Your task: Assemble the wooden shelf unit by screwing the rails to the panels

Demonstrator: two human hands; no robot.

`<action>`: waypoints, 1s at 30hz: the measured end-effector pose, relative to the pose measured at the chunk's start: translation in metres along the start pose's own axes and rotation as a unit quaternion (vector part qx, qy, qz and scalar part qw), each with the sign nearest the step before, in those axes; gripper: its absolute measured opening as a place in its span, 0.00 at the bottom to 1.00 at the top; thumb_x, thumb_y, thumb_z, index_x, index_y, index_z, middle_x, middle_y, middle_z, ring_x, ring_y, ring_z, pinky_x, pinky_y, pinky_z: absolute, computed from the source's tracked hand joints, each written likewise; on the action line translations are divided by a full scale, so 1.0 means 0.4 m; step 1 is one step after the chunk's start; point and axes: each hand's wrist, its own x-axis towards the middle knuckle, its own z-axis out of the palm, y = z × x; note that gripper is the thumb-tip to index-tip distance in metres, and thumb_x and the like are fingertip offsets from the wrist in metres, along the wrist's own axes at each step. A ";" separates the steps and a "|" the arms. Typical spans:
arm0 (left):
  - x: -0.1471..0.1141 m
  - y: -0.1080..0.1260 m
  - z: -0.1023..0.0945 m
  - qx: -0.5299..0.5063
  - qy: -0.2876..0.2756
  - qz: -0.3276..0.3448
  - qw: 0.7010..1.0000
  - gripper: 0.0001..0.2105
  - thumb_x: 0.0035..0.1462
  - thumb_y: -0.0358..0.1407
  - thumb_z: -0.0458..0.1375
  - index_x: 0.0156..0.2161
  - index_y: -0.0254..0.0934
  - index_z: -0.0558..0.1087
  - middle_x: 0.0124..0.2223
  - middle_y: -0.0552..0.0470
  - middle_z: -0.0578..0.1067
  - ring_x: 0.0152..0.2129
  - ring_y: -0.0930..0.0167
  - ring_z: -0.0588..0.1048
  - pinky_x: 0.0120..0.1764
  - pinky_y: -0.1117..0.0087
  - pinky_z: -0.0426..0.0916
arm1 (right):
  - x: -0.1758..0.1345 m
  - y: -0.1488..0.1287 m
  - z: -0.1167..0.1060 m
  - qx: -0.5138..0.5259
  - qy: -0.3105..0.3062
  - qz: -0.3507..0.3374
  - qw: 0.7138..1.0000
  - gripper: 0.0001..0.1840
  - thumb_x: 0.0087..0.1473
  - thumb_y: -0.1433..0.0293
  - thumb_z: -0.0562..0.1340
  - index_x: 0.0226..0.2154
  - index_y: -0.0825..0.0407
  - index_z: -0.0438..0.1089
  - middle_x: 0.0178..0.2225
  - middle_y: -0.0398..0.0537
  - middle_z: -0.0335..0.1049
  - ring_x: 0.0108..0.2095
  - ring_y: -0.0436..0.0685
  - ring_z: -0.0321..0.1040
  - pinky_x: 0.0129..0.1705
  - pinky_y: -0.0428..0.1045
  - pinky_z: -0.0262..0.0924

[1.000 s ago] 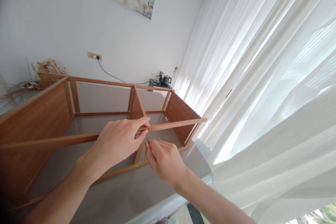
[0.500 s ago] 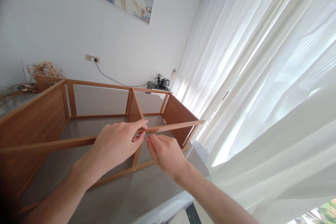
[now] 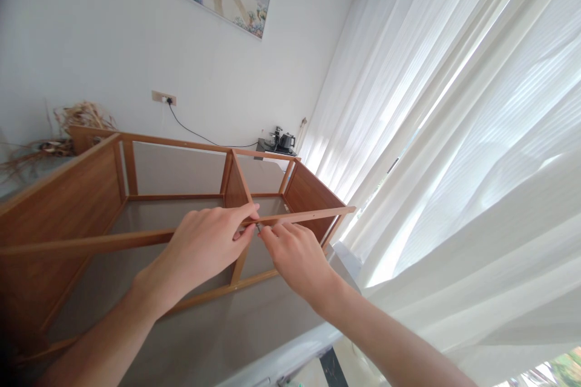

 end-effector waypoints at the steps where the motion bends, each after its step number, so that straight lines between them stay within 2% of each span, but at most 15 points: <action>1: 0.000 0.000 -0.001 -0.002 -0.002 0.002 1.000 0.08 0.65 0.35 0.50 0.42 0.46 0.71 0.27 0.55 0.78 0.25 0.64 0.79 0.24 0.69 0.48 | 0.001 -0.001 -0.001 0.004 -0.004 -0.001 1.000 0.17 0.66 0.77 0.51 0.26 0.51 0.62 0.22 0.42 0.61 0.23 0.51 0.57 0.26 0.49 0.45; 4: 0.000 0.001 -0.005 -0.007 -0.012 -0.002 1.000 0.08 0.65 0.35 0.49 0.42 0.45 0.71 0.27 0.54 0.78 0.26 0.65 0.79 0.25 0.69 0.48 | 0.005 -0.011 0.004 0.110 -0.022 0.063 0.992 0.16 0.67 0.73 0.52 0.26 0.50 0.61 0.21 0.40 0.63 0.20 0.50 0.58 0.23 0.48 0.46; 6: 0.001 0.002 -0.008 -0.010 -0.018 -0.007 1.000 0.08 0.65 0.35 0.49 0.42 0.44 0.72 0.28 0.53 0.79 0.26 0.65 0.79 0.25 0.69 0.48 | 0.006 -0.023 0.013 0.231 -0.030 0.131 0.964 0.15 0.68 0.70 0.52 0.28 0.50 0.61 0.23 0.40 0.68 0.20 0.49 0.63 0.23 0.46 0.50; 8: 0.000 0.001 -0.009 -0.013 -0.019 -0.009 1.000 0.08 0.64 0.34 0.50 0.41 0.45 0.72 0.28 0.54 0.80 0.26 0.65 0.79 0.25 0.69 0.47 | 0.003 -0.038 0.026 0.342 -0.027 0.182 0.922 0.15 0.69 0.68 0.52 0.29 0.49 0.62 0.26 0.41 0.73 0.24 0.49 0.70 0.26 0.44 0.58; 10: 0.000 -0.001 -0.007 -0.016 -0.015 -0.006 1.000 0.08 0.62 0.33 0.51 0.41 0.45 0.72 0.28 0.55 0.80 0.26 0.65 0.79 0.24 0.69 0.47 | -0.005 -0.054 0.040 0.399 -0.011 0.212 0.892 0.16 0.70 0.66 0.51 0.29 0.49 0.63 0.28 0.42 0.75 0.28 0.50 0.74 0.29 0.43 0.61; 11: -0.001 -0.002 -0.005 -0.017 -0.010 -0.005 1.000 0.08 0.62 0.33 0.51 0.41 0.45 0.72 0.28 0.55 0.80 0.26 0.65 0.79 0.24 0.69 0.47 | -0.011 -0.061 0.047 0.400 0.002 0.218 0.890 0.16 0.70 0.65 0.51 0.30 0.49 0.64 0.28 0.42 0.75 0.28 0.50 0.74 0.28 0.43 0.61; 15: -0.001 -0.005 0.003 -0.017 0.007 0.000 1.000 0.07 0.63 0.34 0.51 0.41 0.46 0.71 0.27 0.56 0.79 0.25 0.65 0.79 0.24 0.69 0.46 | -0.036 -0.071 0.069 0.299 0.053 0.167 0.938 0.16 0.70 0.66 0.51 0.29 0.50 0.62 0.23 0.40 0.66 0.20 0.47 0.61 0.23 0.44 0.50; 18: -0.001 -0.006 0.004 -0.017 0.010 0.004 1.000 0.07 0.63 0.34 0.51 0.41 0.46 0.71 0.26 0.57 0.78 0.25 0.65 0.79 0.24 0.69 0.45 | -0.041 -0.053 0.072 0.223 0.069 0.127 0.964 0.17 0.70 0.68 0.50 0.27 0.50 0.59 0.21 0.38 0.58 0.20 0.47 0.52 0.24 0.46 0.45; 26: 0.000 -0.008 0.006 -0.011 0.010 0.007 1.000 0.07 0.64 0.34 0.51 0.40 0.46 0.71 0.25 0.57 0.77 0.23 0.65 0.78 0.23 0.68 0.45 | -0.020 -0.019 0.056 0.172 0.046 0.087 0.980 0.18 0.70 0.70 0.51 0.26 0.50 0.57 0.21 0.37 0.52 0.21 0.48 0.47 0.24 0.47 0.44; 30: 0.001 -0.008 0.007 -0.006 0.017 0.009 1.000 0.06 0.64 0.34 0.51 0.39 0.46 0.71 0.24 0.57 0.76 0.22 0.66 0.77 0.23 0.69 0.45 | -0.017 -0.012 0.054 0.098 0.055 0.051 0.992 0.18 0.69 0.72 0.51 0.25 0.50 0.58 0.21 0.38 0.52 0.21 0.49 0.46 0.25 0.48 0.44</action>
